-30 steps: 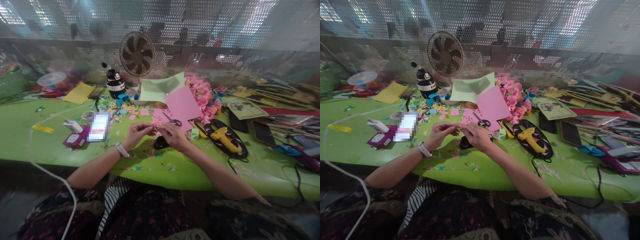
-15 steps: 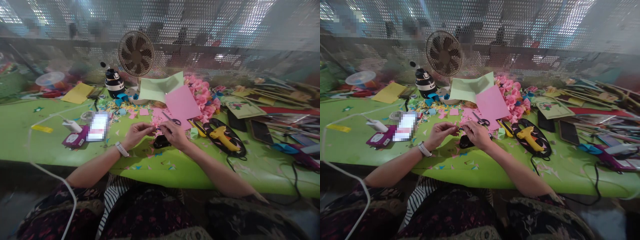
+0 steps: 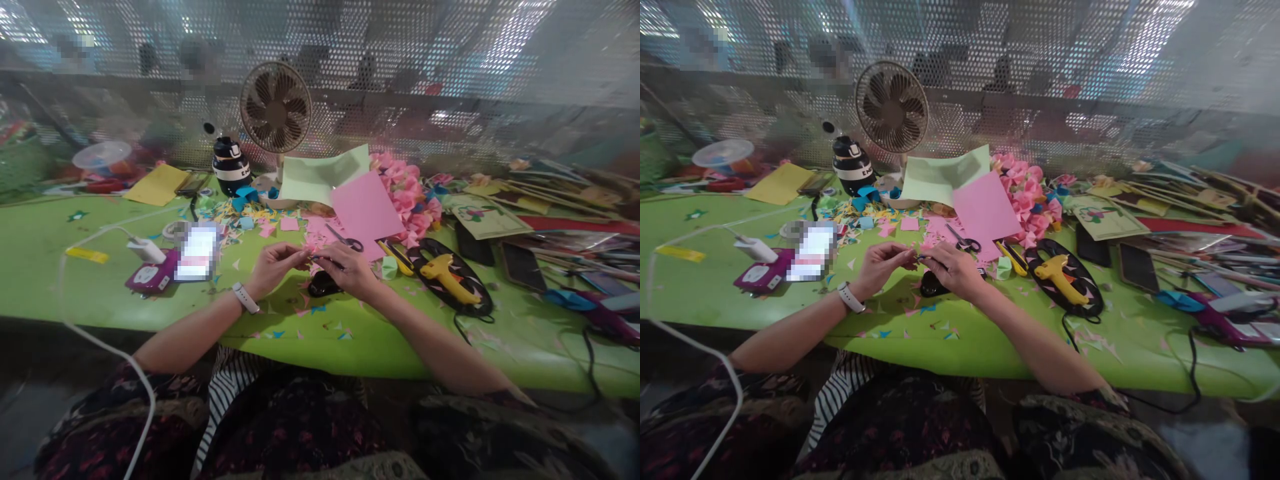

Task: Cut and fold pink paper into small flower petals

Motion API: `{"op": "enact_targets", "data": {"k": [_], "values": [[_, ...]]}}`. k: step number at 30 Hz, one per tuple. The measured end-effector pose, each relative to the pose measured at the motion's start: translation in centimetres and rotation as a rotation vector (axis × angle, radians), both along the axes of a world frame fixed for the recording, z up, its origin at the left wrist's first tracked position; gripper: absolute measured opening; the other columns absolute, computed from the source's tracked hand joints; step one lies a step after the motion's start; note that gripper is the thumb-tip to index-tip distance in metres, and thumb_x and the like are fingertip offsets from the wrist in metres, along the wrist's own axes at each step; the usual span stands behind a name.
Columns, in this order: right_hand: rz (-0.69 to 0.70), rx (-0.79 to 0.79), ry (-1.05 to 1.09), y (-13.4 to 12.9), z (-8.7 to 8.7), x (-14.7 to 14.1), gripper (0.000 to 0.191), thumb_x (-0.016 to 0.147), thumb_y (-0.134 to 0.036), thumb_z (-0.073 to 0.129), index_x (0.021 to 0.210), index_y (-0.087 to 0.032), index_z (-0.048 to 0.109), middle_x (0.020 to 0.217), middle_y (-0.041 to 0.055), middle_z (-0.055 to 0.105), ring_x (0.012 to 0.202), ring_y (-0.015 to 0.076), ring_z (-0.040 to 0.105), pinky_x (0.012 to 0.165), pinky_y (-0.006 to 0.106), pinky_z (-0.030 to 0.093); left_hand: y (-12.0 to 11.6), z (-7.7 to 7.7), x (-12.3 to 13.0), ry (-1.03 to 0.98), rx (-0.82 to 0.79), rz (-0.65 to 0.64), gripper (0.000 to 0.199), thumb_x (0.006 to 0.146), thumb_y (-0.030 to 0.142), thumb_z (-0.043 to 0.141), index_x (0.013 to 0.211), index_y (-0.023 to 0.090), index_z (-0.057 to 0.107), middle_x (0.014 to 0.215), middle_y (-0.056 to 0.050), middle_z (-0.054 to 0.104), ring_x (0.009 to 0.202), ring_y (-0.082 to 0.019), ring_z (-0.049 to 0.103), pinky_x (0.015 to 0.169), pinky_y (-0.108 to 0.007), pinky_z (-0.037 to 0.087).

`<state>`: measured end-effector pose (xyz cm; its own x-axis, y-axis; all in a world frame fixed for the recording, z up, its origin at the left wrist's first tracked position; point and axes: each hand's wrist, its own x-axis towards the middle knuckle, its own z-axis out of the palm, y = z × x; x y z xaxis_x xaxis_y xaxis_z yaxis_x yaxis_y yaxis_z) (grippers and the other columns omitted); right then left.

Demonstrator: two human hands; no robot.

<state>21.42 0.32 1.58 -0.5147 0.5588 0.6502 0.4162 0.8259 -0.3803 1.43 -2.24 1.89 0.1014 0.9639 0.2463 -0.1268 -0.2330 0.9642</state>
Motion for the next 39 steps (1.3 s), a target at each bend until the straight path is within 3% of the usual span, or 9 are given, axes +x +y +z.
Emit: {"op": "enact_targets", "data": {"k": [7,13,19,23,26,28,34,39], "values": [[0.005,-0.056,-0.076,-0.1,0.4,0.1,0.037,0.103,-0.042,0.038,0.106,-0.019,0.067,0.093,0.0098,0.071,0.082,0.0197,0.065,0.071,0.031,0.050,0.1,0.7,-0.2,-0.049,0.080,0.105,0.034,0.071,0.047,0.080,0.070,0.014,0.069,0.063,-0.003,0.072,0.054,-0.012,0.067,0.058,-0.025,0.058],[-0.086,-0.105,-0.074,1.1,1.5,1.8,0.041,0.103,-0.044,0.036,0.092,-0.018,0.065,0.081,0.0070,0.068,0.069,0.0167,0.061,0.064,0.028,0.046,1.8,0.4,-1.5,-0.187,0.065,0.239,0.033,0.071,0.046,0.080,0.067,0.017,0.065,0.061,0.002,0.067,0.054,-0.008,0.063,0.057,-0.021,0.055],[-0.455,-0.217,-0.195,3.7,0.9,3.6,0.020,0.094,-0.031,0.053,0.086,-0.019,0.067,0.081,0.0058,0.072,0.073,0.0193,0.064,0.065,0.028,0.043,2.1,-0.4,-1.6,-0.040,0.005,0.157,0.036,0.068,0.047,0.082,0.074,0.015,0.068,0.065,-0.001,0.070,0.056,-0.011,0.065,0.059,-0.024,0.056],[-0.496,-0.303,-0.364,4.4,-0.2,3.9,0.015,0.090,-0.029,0.058,0.087,-0.020,0.070,0.087,0.0061,0.074,0.076,0.0196,0.065,0.065,0.028,0.043,1.4,-0.2,-1.5,0.106,0.126,0.045,0.031,0.068,0.042,0.083,0.075,0.014,0.071,0.068,-0.004,0.073,0.060,-0.014,0.068,0.061,-0.027,0.058],[-0.520,-0.248,-0.382,4.0,0.0,3.7,0.016,0.090,-0.028,0.058,0.086,-0.019,0.071,0.091,0.0081,0.074,0.079,0.0198,0.065,0.067,0.029,0.045,0.9,0.1,-1.6,0.249,0.274,0.016,0.023,0.074,0.037,0.080,0.075,0.015,0.074,0.069,-0.006,0.074,0.060,-0.015,0.068,0.059,-0.027,0.056],[-0.469,-0.166,-0.316,3.3,0.6,3.3,0.016,0.091,-0.027,0.057,0.087,-0.019,0.071,0.092,0.0090,0.073,0.081,0.0202,0.065,0.071,0.030,0.047,0.7,0.2,-1.6,0.334,0.344,0.022,0.020,0.076,0.037,0.078,0.074,0.017,0.075,0.069,-0.006,0.074,0.060,-0.015,0.067,0.057,-0.026,0.054],[-0.011,-0.008,-0.153,0.3,2.2,1.2,0.022,0.098,-0.030,0.051,0.101,-0.021,0.070,0.094,0.0076,0.073,0.088,0.0196,0.066,0.079,0.034,0.052,0.7,-0.1,-1.6,0.494,0.422,0.011,0.017,0.078,0.039,0.075,0.075,0.022,0.076,0.074,-0.005,0.076,0.064,-0.016,0.067,0.066,-0.030,0.055],[0.064,0.036,-0.221,-0.3,1.8,0.8,0.026,0.099,-0.031,0.049,0.107,-0.021,0.072,0.101,0.0094,0.074,0.093,0.0218,0.068,0.085,0.039,0.054,1.0,-0.4,-1.8,0.544,0.435,-0.049,0.010,0.077,0.035,0.075,0.076,0.026,0.077,0.075,-0.004,0.076,0.065,-0.017,0.067,0.066,-0.030,0.052]]}}
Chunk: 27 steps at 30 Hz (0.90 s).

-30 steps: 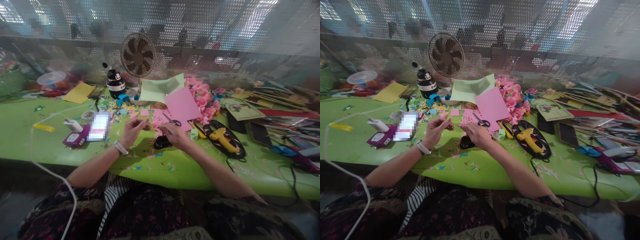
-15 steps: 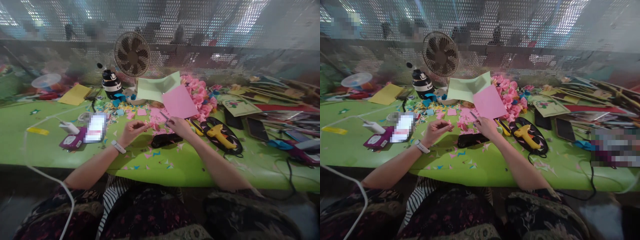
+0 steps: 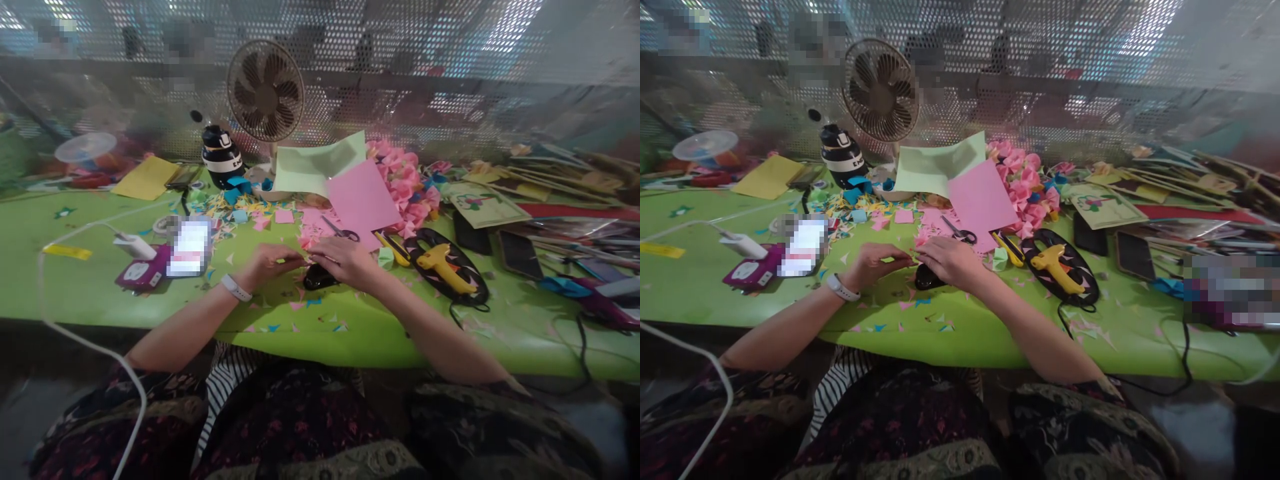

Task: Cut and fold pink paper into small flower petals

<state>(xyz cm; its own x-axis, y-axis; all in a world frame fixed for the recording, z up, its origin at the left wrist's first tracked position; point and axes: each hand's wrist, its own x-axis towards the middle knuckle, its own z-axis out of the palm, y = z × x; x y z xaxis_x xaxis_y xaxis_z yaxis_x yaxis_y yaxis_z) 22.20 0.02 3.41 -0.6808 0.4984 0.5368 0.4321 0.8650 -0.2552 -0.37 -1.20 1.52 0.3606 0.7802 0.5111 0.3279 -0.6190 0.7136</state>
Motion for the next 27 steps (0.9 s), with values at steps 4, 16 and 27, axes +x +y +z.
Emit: {"op": "enact_targets", "data": {"k": [4,16,27], "values": [[0.015,-0.003,-0.018,0.3,-0.4,0.1,0.025,0.098,-0.031,0.051,0.105,-0.023,0.073,0.099,0.0085,0.075,0.091,0.0220,0.068,0.083,0.041,0.055,0.0,0.2,0.0,0.034,-0.034,-0.031,0.008,0.077,0.036,0.075,0.077,0.028,0.077,0.073,-0.004,0.075,0.065,-0.019,0.067,0.066,-0.032,0.051],[0.012,0.132,-0.115,0.0,-0.2,0.0,0.027,0.099,-0.031,0.048,0.103,-0.020,0.073,0.092,0.0085,0.075,0.084,0.0201,0.068,0.077,0.036,0.054,0.2,-0.1,-0.2,0.108,-0.001,-0.048,0.009,0.079,0.032,0.074,0.080,0.025,0.077,0.076,-0.005,0.075,0.066,-0.018,0.066,0.065,-0.029,0.050],[-0.168,-0.038,0.043,1.3,-0.2,0.9,0.021,0.095,-0.026,0.054,0.095,-0.020,0.074,0.090,0.0066,0.076,0.079,0.0185,0.067,0.073,0.033,0.052,0.7,-0.4,0.1,-0.114,-0.134,0.082,0.025,0.080,0.040,0.073,0.094,0.020,0.075,0.084,-0.007,0.075,0.069,-0.016,0.066,0.065,-0.028,0.054]]}}
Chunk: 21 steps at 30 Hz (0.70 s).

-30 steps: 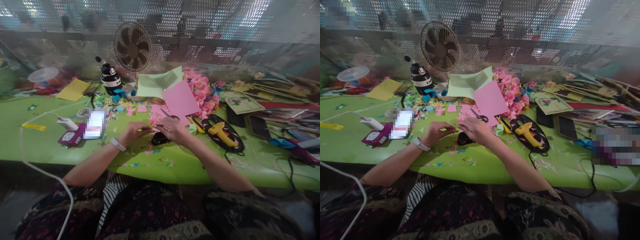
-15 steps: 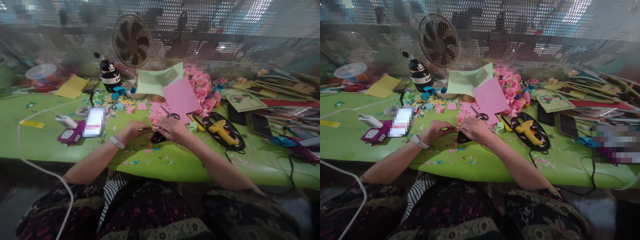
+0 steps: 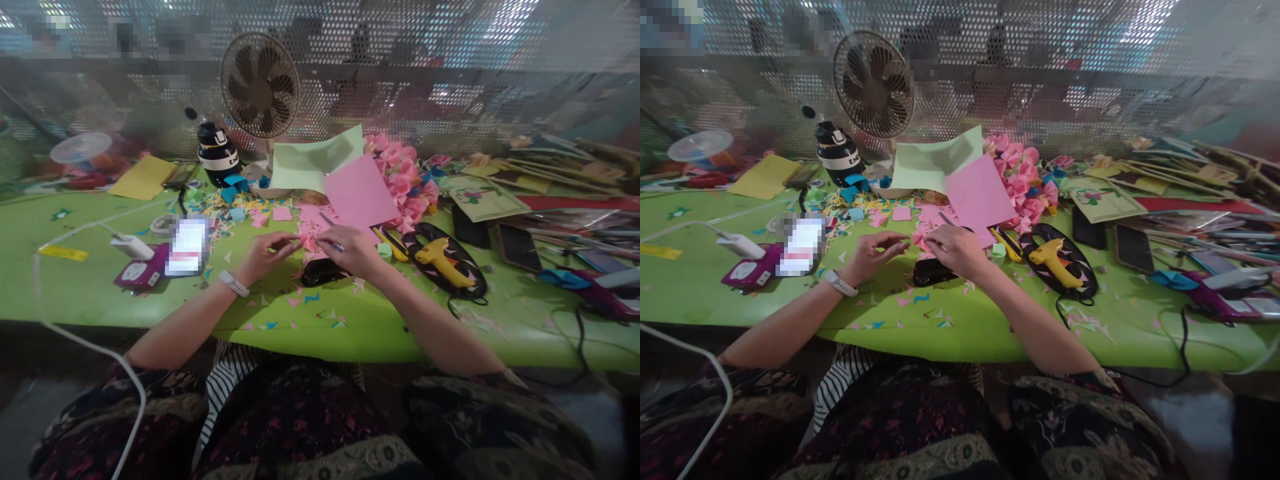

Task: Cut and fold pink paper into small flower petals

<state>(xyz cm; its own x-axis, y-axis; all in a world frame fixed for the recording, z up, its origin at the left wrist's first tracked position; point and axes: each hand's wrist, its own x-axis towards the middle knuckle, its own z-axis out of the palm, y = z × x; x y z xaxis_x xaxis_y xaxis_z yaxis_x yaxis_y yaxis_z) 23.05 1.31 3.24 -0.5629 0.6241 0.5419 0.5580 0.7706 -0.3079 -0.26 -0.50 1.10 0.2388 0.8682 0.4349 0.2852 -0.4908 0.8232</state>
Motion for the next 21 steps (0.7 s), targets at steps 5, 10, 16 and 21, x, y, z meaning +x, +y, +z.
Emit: {"op": "enact_targets", "data": {"k": [5,10,16,21], "values": [[-0.134,-0.078,0.126,0.9,0.1,0.9,0.015,0.090,-0.024,0.060,0.090,-0.019,0.074,0.091,0.0063,0.076,0.073,0.0171,0.067,0.069,0.031,0.053,1.5,-0.9,0.0,0.257,0.104,0.093,0.031,0.080,0.035,0.073,0.107,0.020,0.070,0.110,-0.011,0.069,0.098,-0.022,0.065,0.082,-0.035,0.054],[-0.182,-0.113,0.119,1.4,-0.3,1.0,0.013,0.088,-0.022,0.063,0.089,-0.019,0.075,0.091,0.0062,0.076,0.074,0.0173,0.068,0.071,0.031,0.053,2.0,-0.9,1.2,0.515,0.119,0.114,0.023,0.082,0.026,0.069,0.103,0.019,0.067,0.114,-0.011,0.064,0.102,-0.025,0.062,0.089,-0.040,0.050],[-0.199,-0.156,0.063,1.6,-1.1,0.5,0.014,0.088,-0.023,0.064,0.090,-0.020,0.078,0.093,0.0053,0.076,0.077,0.0171,0.069,0.073,0.030,0.053,2.7,-0.6,0.9,0.672,0.086,0.126,0.015,0.089,0.022,0.058,0.095,0.015,0.069,0.104,-0.012,0.067,0.093,-0.025,0.064,0.081,-0.038,0.051],[-0.199,-0.258,-0.032,1.9,-0.9,0.1,0.020,0.090,-0.023,0.059,0.096,-0.019,0.078,0.095,0.0062,0.077,0.079,0.0172,0.068,0.074,0.030,0.053,3.1,-0.2,-3.0,0.635,0.136,0.084,0.014,0.087,0.021,0.061,0.095,0.020,0.072,0.108,-0.007,0.070,0.100,-0.023,0.064,0.092,-0.041,0.050]]}}
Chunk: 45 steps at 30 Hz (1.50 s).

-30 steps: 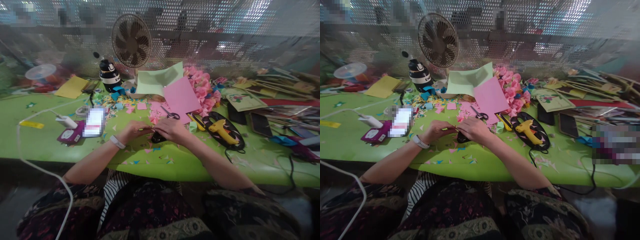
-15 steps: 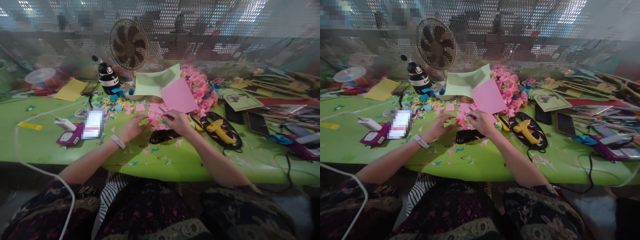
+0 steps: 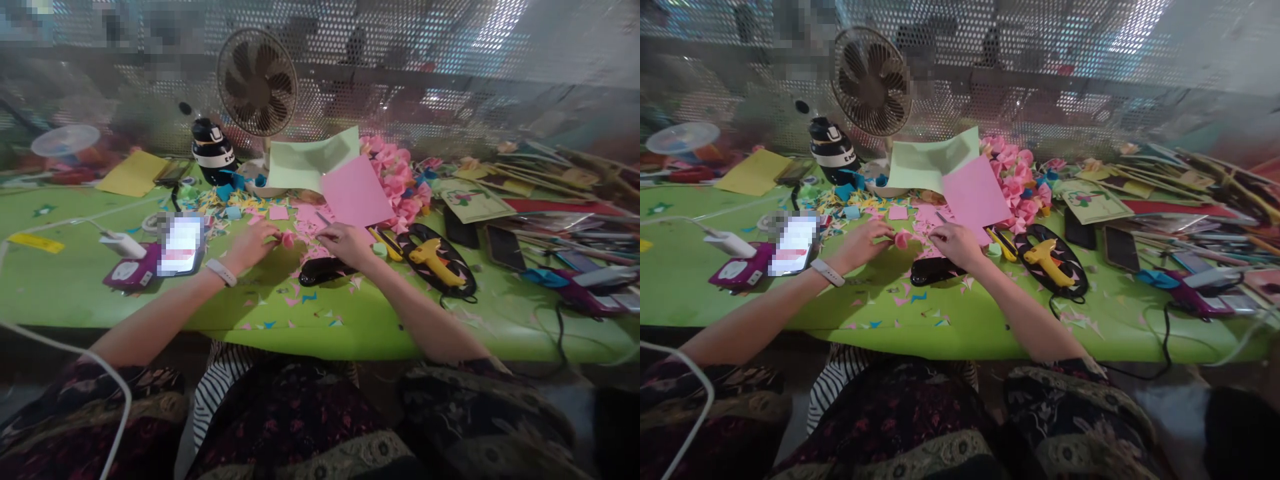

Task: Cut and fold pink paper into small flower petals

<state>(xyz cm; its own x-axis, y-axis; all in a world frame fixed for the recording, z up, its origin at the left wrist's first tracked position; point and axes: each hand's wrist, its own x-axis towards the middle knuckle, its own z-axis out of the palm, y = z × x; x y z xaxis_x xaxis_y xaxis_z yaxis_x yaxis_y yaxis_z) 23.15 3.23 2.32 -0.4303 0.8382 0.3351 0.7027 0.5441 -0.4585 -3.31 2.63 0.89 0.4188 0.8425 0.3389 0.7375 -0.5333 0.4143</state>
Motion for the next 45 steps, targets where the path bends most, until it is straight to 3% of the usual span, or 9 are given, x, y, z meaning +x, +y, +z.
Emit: {"op": "enact_targets", "data": {"k": [5,14,20,28,30,33,35,40,45], "values": [[0.027,-0.136,-0.147,0.7,0.8,-1.0,0.020,0.089,-0.026,0.060,0.094,-0.022,0.079,0.094,0.0043,0.076,0.079,0.0170,0.067,0.072,0.030,0.051,0.1,-0.6,-2.6,-0.107,0.050,-0.026,0.012,0.084,0.024,0.065,0.092,0.022,0.075,0.108,-0.007,0.072,0.101,-0.023,0.065,0.092,-0.043,0.052],[0.076,-0.376,-0.337,2.2,2.8,-2.5,0.021,0.089,-0.026,0.061,0.095,-0.020,0.080,0.091,0.0045,0.078,0.074,0.0176,0.067,0.072,0.032,0.049,0.2,-1.5,-3.3,-0.283,-0.034,-0.108,0.014,0.084,0.026,0.066,0.094,0.021,0.075,0.110,-0.008,0.071,0.100,-0.021,0.066,0.094,-0.043,0.054],[0.188,-0.234,-0.064,-0.1,3.3,-2.2,0.037,0.089,-0.029,0.062,0.123,-0.016,0.067,0.106,0.0100,0.072,0.085,0.0180,0.067,0.077,0.033,0.053,-0.5,-0.5,-2.0,-0.315,-0.033,-0.190,0.011,0.084,0.026,0.067,0.090,0.021,0.075,0.105,-0.008,0.072,0.098,-0.019,0.066,0.094,-0.043,0.054],[0.211,-0.219,0.234,-2.1,1.8,-3.0,0.007,0.088,-0.020,0.062,0.086,-0.016,0.066,0.094,0.0058,0.064,0.076,0.0128,0.065,0.073,0.029,0.055,-1.1,-0.4,-0.8,-0.547,-0.308,-0.222,0.014,0.081,0.030,0.067,0.090,0.020,0.071,0.107,-0.008,0.070,0.092,-0.017,0.068,0.084,-0.037,0.059],[0.173,-0.219,0.257,-2.2,2.0,-3.0,0.006,0.087,-0.018,0.063,0.083,-0.016,0.066,0.090,0.0050,0.064,0.076,0.0129,0.064,0.073,0.029,0.053,-1.4,0.0,-0.7,-0.559,-0.351,-0.212,0.021,0.081,0.031,0.068,0.100,0.021,0.069,0.106,-0.008,0.070,0.094,-0.018,0.068,0.085,-0.038,0.059],[0.088,-0.207,0.236,-2.4,2.2,-2.9,0.007,0.085,-0.019,0.064,0.080,-0.016,0.066,0.086,0.0044,0.066,0.074,0.0136,0.061,0.071,0.029,0.050,-2.3,0.8,-0.2,-0.523,-0.342,-0.182,0.056,0.076,0.032,0.075,0.128,0.024,0.055,0.122,-0.012,0.065,0.102,-0.020,0.067,0.085,-0.037,0.059],[0.037,-0.196,0.217,-2.5,2.4,-2.9,0.009,0.085,-0.021,0.065,0.078,-0.016,0.066,0.084,0.0044,0.066,0.073,0.0141,0.060,0.070,0.029,0.048,-3.1,1.2,0.3,-0.468,-0.337,-0.208,0.065,0.071,0.034,0.080,0.129,0.025,0.053,0.132,-0.013,0.059,0.107,-0.023,0.065,0.082,-0.036,0.059],[0.006,-0.210,0.210,-3.0,2.6,-3.0,0.009,0.083,-0.022,0.066,0.077,-0.016,0.067,0.084,0.0050,0.068,0.072,0.0138,0.058,0.067,0.027,0.044,-3.8,1.3,1.5,-0.378,-0.247,-0.163,0.027,0.086,0.039,0.065,0.106,0.020,0.065,0.109,-0.009,0.068,0.094,-0.020,0.068,0.074,-0.032,0.058],[-0.009,-0.287,0.281,-3.1,2.7,-2.8,0.010,0.081,-0.022,0.067,0.073,-0.015,0.067,0.076,0.0027,0.067,0.068,0.0122,0.057,0.065,0.026,0.042,-3.5,1.2,1.9,-0.431,-0.280,-0.101,0.027,0.086,0.044,0.064,0.095,0.020,0.069,0.098,-0.007,0.072,0.085,-0.019,0.069,0.070,-0.031,0.057]]}}
